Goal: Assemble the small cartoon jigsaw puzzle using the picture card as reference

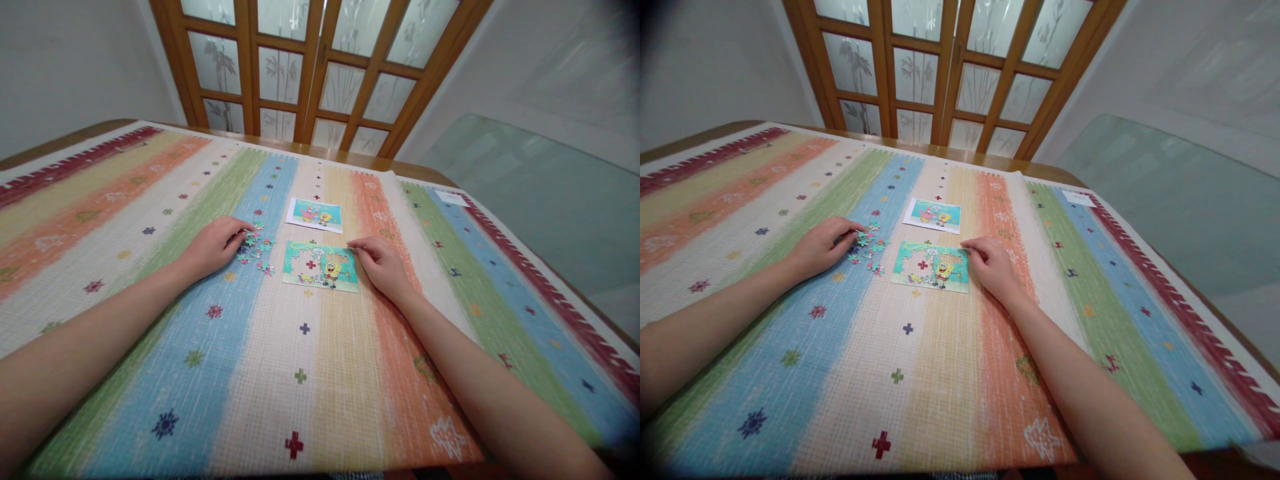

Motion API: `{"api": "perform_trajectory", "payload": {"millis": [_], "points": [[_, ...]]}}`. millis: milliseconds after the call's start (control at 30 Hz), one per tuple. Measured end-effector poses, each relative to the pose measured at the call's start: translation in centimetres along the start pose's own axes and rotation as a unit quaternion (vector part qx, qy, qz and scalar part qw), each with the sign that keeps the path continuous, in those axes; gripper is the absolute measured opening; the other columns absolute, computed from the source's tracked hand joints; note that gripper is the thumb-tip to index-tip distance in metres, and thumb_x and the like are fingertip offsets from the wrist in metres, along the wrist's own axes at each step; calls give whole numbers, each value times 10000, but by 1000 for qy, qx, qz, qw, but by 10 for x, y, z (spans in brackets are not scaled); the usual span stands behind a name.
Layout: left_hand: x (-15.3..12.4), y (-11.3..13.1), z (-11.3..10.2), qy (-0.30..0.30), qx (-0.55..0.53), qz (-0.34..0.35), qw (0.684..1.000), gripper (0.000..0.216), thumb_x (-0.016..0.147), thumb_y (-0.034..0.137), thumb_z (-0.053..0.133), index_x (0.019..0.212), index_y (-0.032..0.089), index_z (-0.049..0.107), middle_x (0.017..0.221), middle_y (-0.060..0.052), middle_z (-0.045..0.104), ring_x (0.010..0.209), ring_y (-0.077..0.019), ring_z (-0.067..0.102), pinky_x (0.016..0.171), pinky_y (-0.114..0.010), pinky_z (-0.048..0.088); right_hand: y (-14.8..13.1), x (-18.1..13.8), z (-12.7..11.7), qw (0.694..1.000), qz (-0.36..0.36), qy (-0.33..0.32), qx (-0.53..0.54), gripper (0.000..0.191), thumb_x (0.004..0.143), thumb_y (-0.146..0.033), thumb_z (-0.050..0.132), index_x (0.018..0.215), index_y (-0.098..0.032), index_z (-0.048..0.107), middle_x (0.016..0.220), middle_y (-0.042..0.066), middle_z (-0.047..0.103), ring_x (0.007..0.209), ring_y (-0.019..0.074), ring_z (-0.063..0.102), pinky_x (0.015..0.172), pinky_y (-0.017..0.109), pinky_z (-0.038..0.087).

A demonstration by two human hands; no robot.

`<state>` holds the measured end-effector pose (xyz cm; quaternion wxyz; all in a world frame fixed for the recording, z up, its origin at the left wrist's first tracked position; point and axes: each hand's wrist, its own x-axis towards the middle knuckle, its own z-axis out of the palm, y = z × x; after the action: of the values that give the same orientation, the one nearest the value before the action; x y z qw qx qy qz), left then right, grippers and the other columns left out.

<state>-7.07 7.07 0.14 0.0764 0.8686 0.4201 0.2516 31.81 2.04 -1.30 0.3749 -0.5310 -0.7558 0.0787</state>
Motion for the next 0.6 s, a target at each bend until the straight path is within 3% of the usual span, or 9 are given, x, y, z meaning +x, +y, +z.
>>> {"api": "perform_trajectory", "payload": {"millis": [200,467,600], "points": [[0,-1,-1,28,17,-12,999,333,981,321,387,1122,181,654,963,-87,637,946,-242,599,922,-408,482,1,1,0,1000,-4,0,1,231,904,-240,517,951,-253,743,935,61,758,920,249,671,859,445,514],[0,2,-2,22,15,-11,1000,338,977,343,418,1135,169,661,928,-85,587,896,-240,576,873,-403,478,1,0,0,1000,-1,-2,2,231,905,-231,519,955,-242,745,947,72,750,922,249,670,863,442,512],[-1,-1,-1,41,35,-21,998,328,972,340,434,1162,174,643,960,-89,586,966,-257,565,940,-434,460,0,0,0,1000,-3,0,7,224,909,-229,523,957,-249,741,940,67,748,924,247,668,863,436,508]]}}
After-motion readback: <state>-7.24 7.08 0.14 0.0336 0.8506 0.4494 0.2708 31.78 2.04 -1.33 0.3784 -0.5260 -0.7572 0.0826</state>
